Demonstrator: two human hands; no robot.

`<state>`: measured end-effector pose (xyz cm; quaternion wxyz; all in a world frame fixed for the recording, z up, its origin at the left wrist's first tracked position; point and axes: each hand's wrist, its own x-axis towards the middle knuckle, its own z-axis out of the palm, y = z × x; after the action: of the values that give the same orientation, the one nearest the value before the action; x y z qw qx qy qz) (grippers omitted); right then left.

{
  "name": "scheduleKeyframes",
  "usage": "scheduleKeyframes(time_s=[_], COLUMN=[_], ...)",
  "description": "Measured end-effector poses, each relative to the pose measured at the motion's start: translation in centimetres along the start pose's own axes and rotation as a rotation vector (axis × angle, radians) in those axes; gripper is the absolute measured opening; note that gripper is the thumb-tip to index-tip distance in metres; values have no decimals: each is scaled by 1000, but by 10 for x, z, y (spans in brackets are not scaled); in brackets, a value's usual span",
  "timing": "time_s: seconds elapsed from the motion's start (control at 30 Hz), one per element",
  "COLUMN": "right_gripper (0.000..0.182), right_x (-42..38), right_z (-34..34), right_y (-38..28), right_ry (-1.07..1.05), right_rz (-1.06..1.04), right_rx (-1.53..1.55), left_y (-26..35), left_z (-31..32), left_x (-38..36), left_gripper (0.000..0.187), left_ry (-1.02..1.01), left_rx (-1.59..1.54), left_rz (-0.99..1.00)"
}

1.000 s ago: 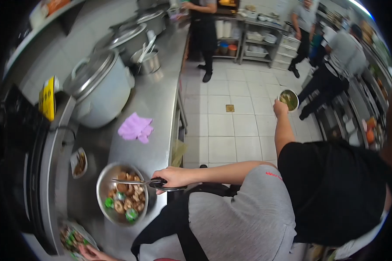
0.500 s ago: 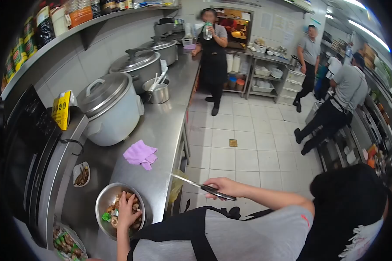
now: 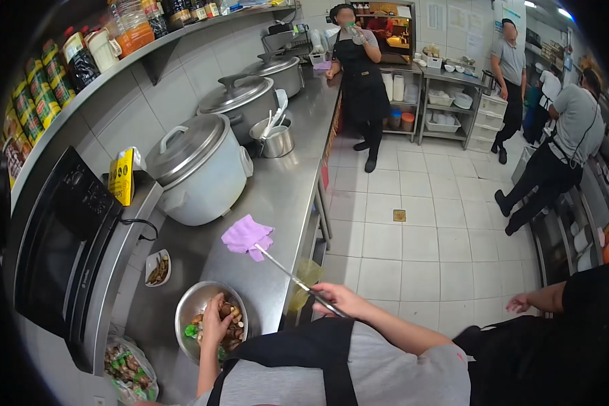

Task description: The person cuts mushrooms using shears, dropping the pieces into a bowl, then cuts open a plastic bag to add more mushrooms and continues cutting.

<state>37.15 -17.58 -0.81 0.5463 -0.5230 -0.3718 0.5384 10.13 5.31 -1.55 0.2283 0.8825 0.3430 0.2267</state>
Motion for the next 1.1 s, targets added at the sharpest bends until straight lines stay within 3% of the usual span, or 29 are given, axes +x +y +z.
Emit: scheduleKeyframes(time_s=[0.07, 0.13, 0.2, 0.27, 0.3, 0.33, 0.4, 0.47, 0.5, 0.53, 0.6, 0.63, 0.73, 0.9, 0.97, 1.0, 1.07, 1.1], right_gripper=[40, 41, 46, 49, 52, 52, 52, 50, 50, 48, 47, 48, 49, 50, 49, 49, 48, 47], right_x=[11, 23, 30, 32, 32, 35, 46, 52, 56, 58, 61, 61, 60, 65, 68, 67, 72, 76], right_z=[25, 37, 44, 49, 53, 56, 66, 77, 79, 85, 96, 103, 126, 136, 133, 130, 125, 122], right_y=[4, 4, 3, -2, -2, 1, 14, 13, 14, 7, 8, 6, -6, 9, 19, 19, 12, 20], right_ry=[-19, -118, -141, -192, -239, -239, -277, -325, -356, -383, -442, -457, -512, -484, -483, -482, -542, -556], right_rz=[27, 9, -1, -13, -14, -4, 59, 76, 78, 199, 81, 63, 41, 7, -81, -81, 125, 88], right_rx=[218, 156, 97, 97, 88, 85, -11, -65, -173, -130, -233, -229, -217, -224, -232, -230, -295, -256], left_y=[-6, -8, -9, -19, -18, -14, 15, 16, -6, -9, 1, 11, 2, -5, -7, -3, 3, -2], left_z=[3, -1, -5, -2, -6, -8, -17, -21, -14, -15, -22, -31, -32, -22, -17, -16, -22, -21], left_x=[-5, -11, -20, -34, -43, -52, -59, -58, -56, -52, -44, -46, -51, -49, -45, -45, -43, -45], left_gripper=[50, 49, 47, 42, 36, 34, 34, 36, 38, 42, 47, 49, 37, 35, 33, 33, 33, 30], left_ry=[-5, -82, 0, 396, 533, 637, 833, 683, 575, 562, 692, 664, 695, 739, 800, 798, 850, 854], left_rx=[15, 124, -20, -422, -439, -830, -1187, -1034, -853, -662, -788, -1010, -1189, -1151, -775, -773, -1151, -1162], left_rz=[-48, -42, -120, -176, -238, -441, -506, -533, -445, -402, -389, -444, -410, -375, -358, -357, -392, -393])
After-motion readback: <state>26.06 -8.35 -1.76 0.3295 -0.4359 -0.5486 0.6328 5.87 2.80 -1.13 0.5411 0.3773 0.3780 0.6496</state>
